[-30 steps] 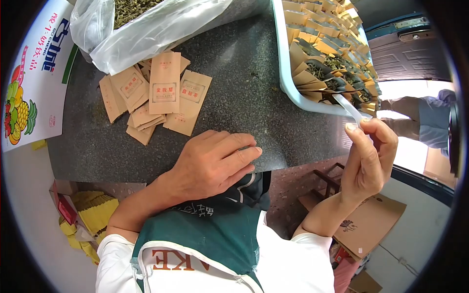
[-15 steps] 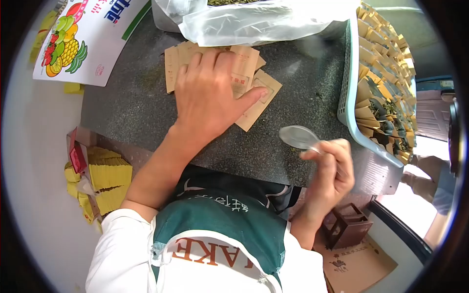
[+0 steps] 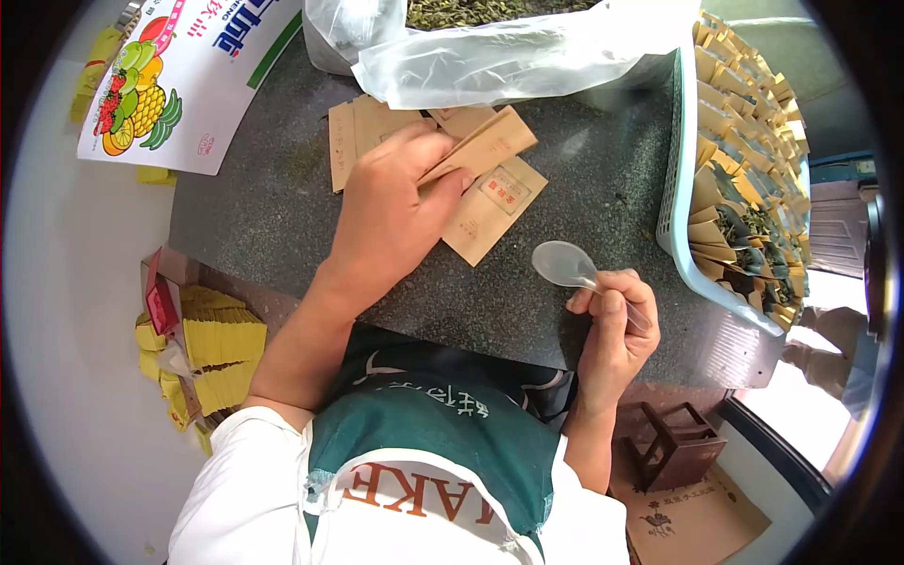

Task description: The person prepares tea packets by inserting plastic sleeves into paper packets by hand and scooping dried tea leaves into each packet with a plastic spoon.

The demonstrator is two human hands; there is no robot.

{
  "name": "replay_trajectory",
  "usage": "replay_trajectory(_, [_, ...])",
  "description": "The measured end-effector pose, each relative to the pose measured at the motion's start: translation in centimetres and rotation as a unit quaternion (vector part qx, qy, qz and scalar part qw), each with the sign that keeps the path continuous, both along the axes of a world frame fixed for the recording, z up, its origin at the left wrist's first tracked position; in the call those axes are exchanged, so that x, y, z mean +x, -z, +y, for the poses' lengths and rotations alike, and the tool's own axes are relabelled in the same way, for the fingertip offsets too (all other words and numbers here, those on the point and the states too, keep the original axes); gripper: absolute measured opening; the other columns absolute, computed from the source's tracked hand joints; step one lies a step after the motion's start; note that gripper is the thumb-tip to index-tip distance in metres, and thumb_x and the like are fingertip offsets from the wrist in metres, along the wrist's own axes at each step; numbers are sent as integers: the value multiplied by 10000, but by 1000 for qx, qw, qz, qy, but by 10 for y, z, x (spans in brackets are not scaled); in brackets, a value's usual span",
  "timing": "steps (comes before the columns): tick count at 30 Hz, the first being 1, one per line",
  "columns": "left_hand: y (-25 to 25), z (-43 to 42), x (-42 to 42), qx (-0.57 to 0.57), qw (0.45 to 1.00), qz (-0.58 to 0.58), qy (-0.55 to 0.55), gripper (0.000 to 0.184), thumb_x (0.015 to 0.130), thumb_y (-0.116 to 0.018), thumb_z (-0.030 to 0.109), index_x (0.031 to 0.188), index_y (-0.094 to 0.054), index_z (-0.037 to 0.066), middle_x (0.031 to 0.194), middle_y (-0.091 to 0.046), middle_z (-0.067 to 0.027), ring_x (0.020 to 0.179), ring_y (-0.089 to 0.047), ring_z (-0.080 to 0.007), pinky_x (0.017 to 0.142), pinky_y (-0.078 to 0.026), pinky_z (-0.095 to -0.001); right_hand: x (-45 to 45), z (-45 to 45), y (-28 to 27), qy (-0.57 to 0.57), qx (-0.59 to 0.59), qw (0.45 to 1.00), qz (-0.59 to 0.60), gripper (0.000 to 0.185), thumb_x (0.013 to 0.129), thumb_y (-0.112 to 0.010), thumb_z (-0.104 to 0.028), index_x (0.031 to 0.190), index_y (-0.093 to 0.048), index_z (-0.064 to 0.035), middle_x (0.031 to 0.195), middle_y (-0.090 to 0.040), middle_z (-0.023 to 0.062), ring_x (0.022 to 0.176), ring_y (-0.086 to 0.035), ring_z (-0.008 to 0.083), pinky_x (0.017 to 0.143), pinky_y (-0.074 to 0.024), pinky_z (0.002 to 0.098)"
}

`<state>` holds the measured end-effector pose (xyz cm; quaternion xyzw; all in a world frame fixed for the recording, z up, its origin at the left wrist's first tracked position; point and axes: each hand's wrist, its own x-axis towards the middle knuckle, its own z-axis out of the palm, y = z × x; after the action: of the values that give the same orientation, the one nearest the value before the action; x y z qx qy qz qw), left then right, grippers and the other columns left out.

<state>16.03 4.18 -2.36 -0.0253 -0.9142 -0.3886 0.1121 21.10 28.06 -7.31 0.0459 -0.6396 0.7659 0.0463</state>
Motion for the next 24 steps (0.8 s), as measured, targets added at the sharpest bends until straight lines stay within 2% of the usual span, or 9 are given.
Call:
replay_trajectory(1, [-5,-2,2,0,1000,3,-1,273,803,-710,45,1071,-674,8,891,-658,-136,834,-654,-331,729,-507,-391,1,2,1,4,-28,1000,-5,157,1012,-572,-117,1044,-610,31,834,-534,62,744,-553,143,688,-484,290])
replay_trajectory(3, [-12,-6,9,110,991,31,67,161,795,-745,33,944,-702,-13,875,-652,-105,786,-646,-266,688,-495,-351,2,0,0,21,-63,998,-22,201,1021,-578,-190,1037,-589,10,756,-502,49,693,-521,149,642,-457,295])
replay_trajectory(4, [-16,-7,12,110,991,30,67,161,795,-745,33,944,-702,-13,875,-652,-105,786,-646,-266,688,-495,-351,2,-1,-4,22,-63,998,-23,201,1021,-578,-190,1037,-589,10,756,-502,49,693,-521,149,642,-457,295])
replay_trajectory(6, [-21,-9,19,80,988,95,90,142,766,-785,28,889,-720,4,856,-646,-80,758,-626,-208,659,-485,-304,3,-2,-19,18,-83,996,7,232,1031,-561,-229,997,-576,0,728,-468,39,657,-487,152,608,-422,286])
replay_trajectory(9, [-22,-14,29,104,979,146,94,146,724,-812,26,848,-735,39,861,-653,-63,755,-621,-188,644,-479,-290,4,2,-42,11,-55,997,47,291,1038,-541,-302,963,-553,-22,688,-436,28,622,-448,146,571,-373,269])
replay_trajectory(11, [-19,-19,31,87,976,172,100,170,701,-813,23,850,-739,58,864,-654,-56,760,-620,-184,647,-475,-284,3,2,-57,-2,-43,997,60,305,1040,-535,-319,955,-548,-27,681,-441,29,613,-447,143,560,-371,265])
replay_trajectory(13, [-18,-23,32,71,972,200,105,197,678,-814,19,853,-743,76,868,-655,-49,766,-619,-179,649,-471,-279,1,-3,-69,-18,-64,992,104,340,1010,-595,-326,892,-562,-8,647,-519,44,540,-493,113,508,-384,226])
replay_trajectory(18, [-20,-26,35,5,950,283,128,277,622,-803,37,889,-739,78,867,-650,-43,781,-613,-206,705,-472,-319,5,-14,-91,-16,-27,996,85,361,990,-631,-349,845,-565,-25,596,-503,4,513,-470,91,487,-372,222])
replay_trajectory(24, [-22,-29,39,-26,947,297,124,265,620,-797,50,878,-738,73,869,-653,-47,787,-603,-225,736,-484,-345,7,-18,-95,-10,-29,996,79,355,986,-640,-339,842,-562,-24,603,-507,8,508,-465,87,481,-370,222])
